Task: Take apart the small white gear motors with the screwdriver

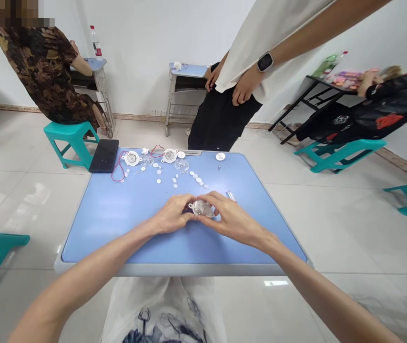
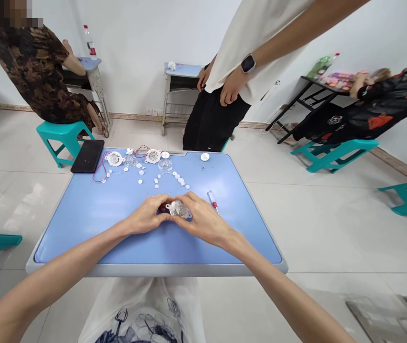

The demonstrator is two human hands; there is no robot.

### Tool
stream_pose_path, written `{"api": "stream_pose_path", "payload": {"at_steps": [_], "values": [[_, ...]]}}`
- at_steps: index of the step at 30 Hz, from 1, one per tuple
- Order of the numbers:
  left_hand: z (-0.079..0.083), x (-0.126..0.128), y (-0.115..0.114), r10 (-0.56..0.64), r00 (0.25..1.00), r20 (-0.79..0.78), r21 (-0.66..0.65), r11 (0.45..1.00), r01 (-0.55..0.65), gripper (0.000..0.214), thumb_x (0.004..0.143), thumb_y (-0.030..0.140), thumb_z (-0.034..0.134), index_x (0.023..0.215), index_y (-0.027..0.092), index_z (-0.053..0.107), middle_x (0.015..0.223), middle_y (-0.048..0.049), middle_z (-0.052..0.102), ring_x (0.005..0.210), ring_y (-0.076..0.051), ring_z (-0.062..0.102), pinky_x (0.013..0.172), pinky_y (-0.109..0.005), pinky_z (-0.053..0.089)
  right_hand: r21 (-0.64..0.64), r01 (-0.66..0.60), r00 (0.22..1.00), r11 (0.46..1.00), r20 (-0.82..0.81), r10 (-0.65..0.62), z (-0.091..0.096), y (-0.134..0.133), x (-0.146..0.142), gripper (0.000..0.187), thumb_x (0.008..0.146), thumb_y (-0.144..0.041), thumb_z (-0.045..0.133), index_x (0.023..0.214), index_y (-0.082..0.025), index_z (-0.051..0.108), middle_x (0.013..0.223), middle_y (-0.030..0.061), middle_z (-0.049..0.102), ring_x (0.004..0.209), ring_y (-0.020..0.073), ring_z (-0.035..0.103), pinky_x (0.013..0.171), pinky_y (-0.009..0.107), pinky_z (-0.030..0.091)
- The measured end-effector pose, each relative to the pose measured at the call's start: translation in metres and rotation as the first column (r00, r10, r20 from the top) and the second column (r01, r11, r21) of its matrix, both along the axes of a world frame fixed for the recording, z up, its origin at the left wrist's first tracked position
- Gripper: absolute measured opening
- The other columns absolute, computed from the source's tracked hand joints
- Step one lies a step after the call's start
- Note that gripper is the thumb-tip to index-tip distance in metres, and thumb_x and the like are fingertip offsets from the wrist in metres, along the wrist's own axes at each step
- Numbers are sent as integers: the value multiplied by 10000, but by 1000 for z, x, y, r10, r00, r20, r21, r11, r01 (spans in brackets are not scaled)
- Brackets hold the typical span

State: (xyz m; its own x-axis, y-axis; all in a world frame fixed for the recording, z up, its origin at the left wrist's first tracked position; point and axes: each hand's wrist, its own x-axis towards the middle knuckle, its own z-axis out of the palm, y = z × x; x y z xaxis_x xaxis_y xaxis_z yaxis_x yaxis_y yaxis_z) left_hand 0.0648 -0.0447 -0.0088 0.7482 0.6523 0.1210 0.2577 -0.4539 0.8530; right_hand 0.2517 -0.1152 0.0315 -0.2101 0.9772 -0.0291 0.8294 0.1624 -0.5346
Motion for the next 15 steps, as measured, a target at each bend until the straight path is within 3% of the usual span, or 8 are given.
{"api": "stream_pose_path", "payload": {"at_steps": [4,9,15], "values": [[3,1,-2,19,1000,19,-56,998,-18,308,765,169,650,1073,186,647,1008,-38,712,871,-186,635,814,-314,505,3,-16,999,1000,52,15,1,1,0,343,841,-353,668,1166,-272,599,1115,65,610,900,222,637,744,363,533],[6,2,-3,33,999,37,-124,992,-28,352,730,201,686,1081,187,652,1014,-32,719,881,-182,631,826,-312,504,34,-43,994,998,102,40,1,2,-1,285,877,-366,630,1141,-261,611,1058,71,634,891,233,643,737,369,520],[2,1,0,28,1000,12,-98,995,-26,249,757,180,660,1004,190,691,915,-6,725,803,-166,619,773,-284,489,40,-55,984,998,172,47,2,-1,-2,325,824,-299,690,1136,-249,612,1075,75,649,886,250,650,734,382,516]]}}
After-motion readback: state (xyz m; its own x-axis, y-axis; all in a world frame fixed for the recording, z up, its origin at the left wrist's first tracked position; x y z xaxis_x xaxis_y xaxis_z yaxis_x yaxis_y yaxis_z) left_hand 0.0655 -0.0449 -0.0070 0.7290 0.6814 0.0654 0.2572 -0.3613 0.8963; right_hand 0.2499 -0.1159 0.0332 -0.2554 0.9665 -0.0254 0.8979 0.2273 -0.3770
